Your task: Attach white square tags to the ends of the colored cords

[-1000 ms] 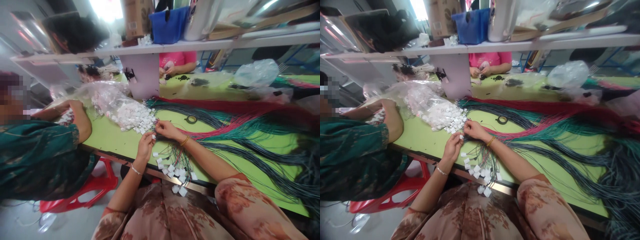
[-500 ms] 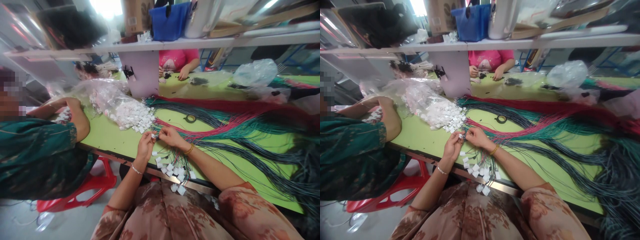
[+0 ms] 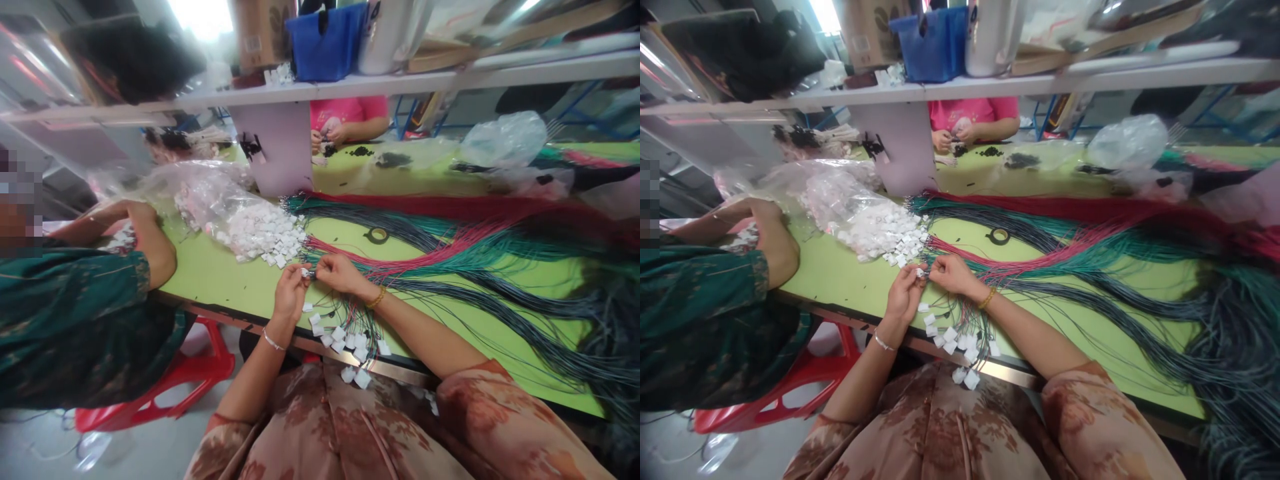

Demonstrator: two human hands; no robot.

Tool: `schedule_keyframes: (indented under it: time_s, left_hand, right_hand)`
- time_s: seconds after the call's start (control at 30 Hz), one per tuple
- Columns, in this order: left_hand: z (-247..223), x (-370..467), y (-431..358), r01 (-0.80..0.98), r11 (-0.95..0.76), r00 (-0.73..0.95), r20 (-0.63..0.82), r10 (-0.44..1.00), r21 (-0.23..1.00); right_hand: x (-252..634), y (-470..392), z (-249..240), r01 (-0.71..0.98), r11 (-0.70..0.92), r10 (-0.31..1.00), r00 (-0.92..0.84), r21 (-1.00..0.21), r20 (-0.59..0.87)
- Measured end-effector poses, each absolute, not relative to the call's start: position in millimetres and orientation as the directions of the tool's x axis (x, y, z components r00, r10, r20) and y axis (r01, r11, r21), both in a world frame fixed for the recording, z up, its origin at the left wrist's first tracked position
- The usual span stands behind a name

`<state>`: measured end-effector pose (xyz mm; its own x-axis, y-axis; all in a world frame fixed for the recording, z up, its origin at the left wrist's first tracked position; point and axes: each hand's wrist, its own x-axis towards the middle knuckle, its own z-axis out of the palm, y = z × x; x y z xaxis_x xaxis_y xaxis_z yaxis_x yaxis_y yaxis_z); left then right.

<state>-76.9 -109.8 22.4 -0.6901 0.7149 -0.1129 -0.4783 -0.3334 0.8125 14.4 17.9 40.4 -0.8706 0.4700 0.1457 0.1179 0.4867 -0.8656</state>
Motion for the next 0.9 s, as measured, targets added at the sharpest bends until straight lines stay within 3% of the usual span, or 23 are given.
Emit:
schedule_keyframes:
  time_s: [0.2,0.47,0.7,0.8,0.9]
  left_hand:
    - [22,-71,-107,-0.37,-0.282,-0.727,-0.088,0.681,0.885]
    - [23,-71,-99,-0.387,-0.297,-0.754,-0.115,0.647,0.873]
    - [20,-71,-94,-0.413,-0.281,-0.745,-0.144,0.651,0.866]
    - [20,-75,-92,-0.446,-0.287,-0.733,-0.162,0.66,0.848]
    - [19,-79,-93,-0.469,-0.251,-0.712,-0.194,0.674,0.847]
  right_hand:
    - [12,15,29,0.108,0.421,0.475,-0.872,-0.901,0.117]
    - [14,14,33,0.038,0.547,0.404,-0.887,-0.836,0.225]
    - [3,45,38,0.073,0.593,0.383,-0.901,-0.802,0.202]
    - [-18,74,41,0.244,0.702,0.49,-0.847,-0.669,0.205]
    - [-38,91,37,0.412,0.77,0.525,-0.843,-0.487,0.117]
